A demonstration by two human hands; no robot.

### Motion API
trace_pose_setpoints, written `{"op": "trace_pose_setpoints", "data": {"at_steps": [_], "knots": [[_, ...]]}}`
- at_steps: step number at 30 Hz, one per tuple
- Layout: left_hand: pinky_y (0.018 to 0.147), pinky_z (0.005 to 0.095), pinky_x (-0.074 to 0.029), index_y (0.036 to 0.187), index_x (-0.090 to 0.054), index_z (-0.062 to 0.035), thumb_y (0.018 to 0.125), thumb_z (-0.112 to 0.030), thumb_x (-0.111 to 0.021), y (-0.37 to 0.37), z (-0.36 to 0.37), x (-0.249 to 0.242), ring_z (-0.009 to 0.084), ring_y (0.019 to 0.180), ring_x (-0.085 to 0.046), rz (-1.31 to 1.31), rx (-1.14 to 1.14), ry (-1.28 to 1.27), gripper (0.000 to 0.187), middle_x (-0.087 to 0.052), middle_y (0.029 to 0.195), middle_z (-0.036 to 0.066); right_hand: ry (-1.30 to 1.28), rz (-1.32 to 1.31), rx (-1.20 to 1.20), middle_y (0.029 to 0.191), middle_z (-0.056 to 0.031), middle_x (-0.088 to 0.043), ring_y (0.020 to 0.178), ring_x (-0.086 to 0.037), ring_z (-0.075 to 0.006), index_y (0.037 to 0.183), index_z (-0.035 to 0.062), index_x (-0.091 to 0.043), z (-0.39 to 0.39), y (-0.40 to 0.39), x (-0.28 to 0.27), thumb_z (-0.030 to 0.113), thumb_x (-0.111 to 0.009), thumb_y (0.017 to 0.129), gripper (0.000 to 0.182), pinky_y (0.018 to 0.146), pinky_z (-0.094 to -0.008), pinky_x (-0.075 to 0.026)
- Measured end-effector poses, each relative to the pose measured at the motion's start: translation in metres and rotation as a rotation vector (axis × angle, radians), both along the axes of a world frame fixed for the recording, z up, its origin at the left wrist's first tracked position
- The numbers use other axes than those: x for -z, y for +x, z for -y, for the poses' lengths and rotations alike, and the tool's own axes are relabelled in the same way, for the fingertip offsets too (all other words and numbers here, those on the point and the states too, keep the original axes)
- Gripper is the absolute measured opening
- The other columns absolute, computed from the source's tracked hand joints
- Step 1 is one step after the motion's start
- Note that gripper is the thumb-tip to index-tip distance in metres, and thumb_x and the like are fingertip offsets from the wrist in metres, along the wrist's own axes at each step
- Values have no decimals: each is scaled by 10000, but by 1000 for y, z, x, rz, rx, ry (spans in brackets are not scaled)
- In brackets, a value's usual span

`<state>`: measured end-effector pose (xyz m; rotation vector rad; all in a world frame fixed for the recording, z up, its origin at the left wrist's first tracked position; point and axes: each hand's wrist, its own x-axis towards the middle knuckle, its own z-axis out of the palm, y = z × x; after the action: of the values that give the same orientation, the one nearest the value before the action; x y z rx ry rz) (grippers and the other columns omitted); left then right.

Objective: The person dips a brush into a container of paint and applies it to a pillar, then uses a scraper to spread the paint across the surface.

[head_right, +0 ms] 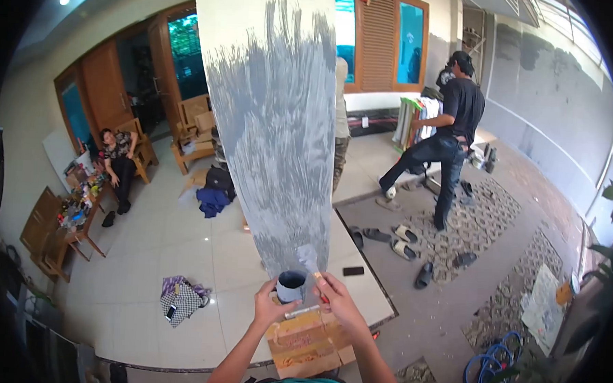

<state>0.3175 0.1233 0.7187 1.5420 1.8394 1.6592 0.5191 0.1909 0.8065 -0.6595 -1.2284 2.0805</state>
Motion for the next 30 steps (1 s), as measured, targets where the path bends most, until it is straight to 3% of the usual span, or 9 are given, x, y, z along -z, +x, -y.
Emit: {"op": "trace_pose_setpoints", "data": {"at_steps": [4,8,12,14,16,18,20,26,30], "knots": [[876,364,-532,1152,-620,91,545,-328,-932,2,-22,-8,276,983,-678,-12,-59,15,801,-675,1077,213,450,115,160,732,19,-527,538,-411,-29,1322,54,-484,-73,-24,-76,236,-520,1012,361,451,-198,-290],[867,360,-536,1160,-617,91,534,-331,-938,1,-21,-24,271,971,-680,15,-97,67,820,-674,1082,215,921,-23,535,711,-11,-585,573,-504,-76,1242,47,-547,-115,-69,-189,229,-563,986,315,531,-270,-404],[852,351,-538,1158,-611,107,536,-333,-942,-9,-12,-30,243,971,-673,61,-73,38,830,-677,1075,206,1318,76,812,649,-159,-597,578,-593,-288,1163,68,-587,-136,-101,-305,179,-583,940,249,606,-370,-448],[867,332,-525,1165,-641,36,575,-268,-924,-11,-6,-22,186,960,-672,84,-69,70,721,-700,1047,133,1555,-8,1000,712,-214,-640,636,-623,-396,1109,53,-611,-145,-118,-349,158,-569,932,210,622,-431,-469],[872,329,-524,1172,-640,32,575,-267,-925,-21,-4,-7,180,967,-670,64,-60,43,725,-699,1065,132,1583,105,1027,745,-234,-648,697,-635,-415,1094,46,-625,-134,-127,-389,160,-568,930,207,643,-433,-492],[847,333,-538,1164,-614,98,533,-320,-945,-30,0,2,231,935,-681,112,-35,11,826,-687,1052,190,1599,215,1050,779,-255,-656,758,-646,-434,1078,39,-640,-130,-135,-404,162,-568,928,207,663,-436,-515],[840,334,-541,1156,-623,90,531,-323,-945,-35,4,7,226,921,-685,125,-29,55,817,-692,1038,181,1657,433,1109,779,-263,-652,776,-644,-452,1067,39,-639,-131,-142,-405,159,-555,928,202,702,-487,-527],[840,329,-538,1129,-662,33,574,-275,-926,-44,12,8,178,918,-680,126,23,-14,687,-706,1026,126,1602,658,971,780,-259,-656,800,-639,-457,1064,51,-644,-102,-130,-367,155,-561,920,196,747,-507,-525],[848,332,-537,1144,-655,38,568,-281,-929,-47,12,12,187,926,-679,120,65,-14,712,-705,1030,127,1681,609,1025,770,-232,-664,715,-656,-404,1052,33,-644,-92,-117,-358,137,-579,909,189,676,-459,-528]]}}
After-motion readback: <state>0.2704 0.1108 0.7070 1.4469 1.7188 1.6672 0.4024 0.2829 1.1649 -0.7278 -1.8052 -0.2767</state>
